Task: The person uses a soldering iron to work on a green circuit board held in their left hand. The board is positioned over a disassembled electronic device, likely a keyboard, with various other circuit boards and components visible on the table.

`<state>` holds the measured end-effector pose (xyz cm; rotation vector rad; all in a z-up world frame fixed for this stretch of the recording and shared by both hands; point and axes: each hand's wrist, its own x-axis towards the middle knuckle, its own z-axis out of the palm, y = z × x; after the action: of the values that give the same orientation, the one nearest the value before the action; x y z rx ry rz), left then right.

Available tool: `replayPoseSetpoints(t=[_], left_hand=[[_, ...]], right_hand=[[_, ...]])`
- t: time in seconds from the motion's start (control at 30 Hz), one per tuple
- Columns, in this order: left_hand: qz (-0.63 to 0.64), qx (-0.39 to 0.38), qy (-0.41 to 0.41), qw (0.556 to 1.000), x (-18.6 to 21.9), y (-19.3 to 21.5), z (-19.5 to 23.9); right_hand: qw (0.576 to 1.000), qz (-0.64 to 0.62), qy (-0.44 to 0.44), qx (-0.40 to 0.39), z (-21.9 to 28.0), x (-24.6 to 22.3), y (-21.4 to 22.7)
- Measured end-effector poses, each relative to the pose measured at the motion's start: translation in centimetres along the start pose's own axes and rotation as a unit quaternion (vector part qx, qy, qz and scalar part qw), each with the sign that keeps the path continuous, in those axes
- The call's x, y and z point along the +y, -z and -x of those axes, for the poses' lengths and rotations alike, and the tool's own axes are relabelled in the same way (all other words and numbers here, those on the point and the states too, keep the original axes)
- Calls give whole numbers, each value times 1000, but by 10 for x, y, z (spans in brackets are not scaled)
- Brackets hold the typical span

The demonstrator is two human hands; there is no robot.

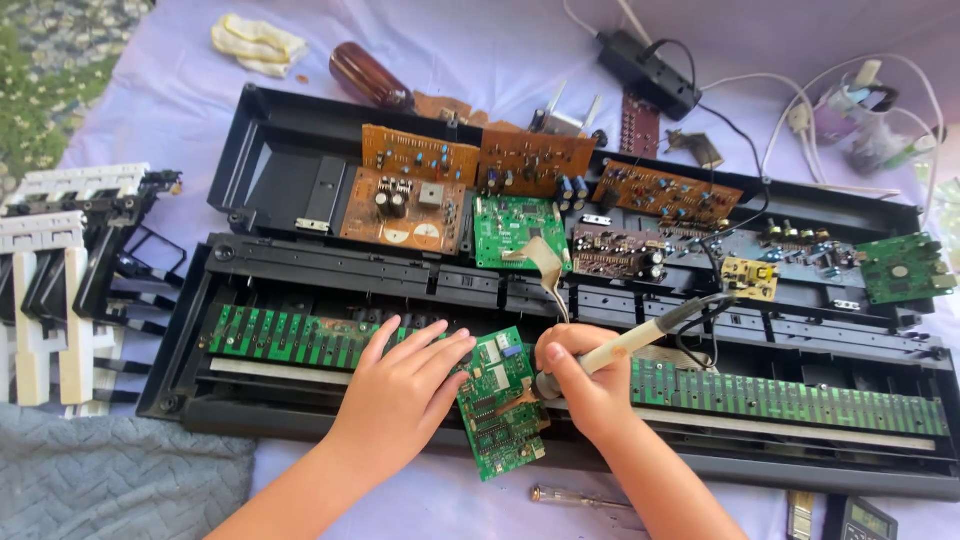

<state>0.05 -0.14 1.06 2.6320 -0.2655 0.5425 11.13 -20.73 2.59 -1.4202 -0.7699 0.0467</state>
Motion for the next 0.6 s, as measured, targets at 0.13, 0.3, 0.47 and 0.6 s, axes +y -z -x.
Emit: replayPoseSetpoints(t=[0.13, 0.3, 0.47, 0.6], left_hand=[[-3, -3, 2, 1000, 0, -1, 2], [-3, -1, 3, 1000, -2, -4, 2], [3, -9, 11, 1000, -1, -3, 2], [-5, -8, 8, 1000, -3, -6, 3]], right_hand=[[998, 38, 27, -52, -1, -7, -3], [995, 65, 35, -67, -1, -7, -3], [996, 55, 43, -54, 0, -7, -4], [998, 40, 42, -34, 3, -1, -2]])
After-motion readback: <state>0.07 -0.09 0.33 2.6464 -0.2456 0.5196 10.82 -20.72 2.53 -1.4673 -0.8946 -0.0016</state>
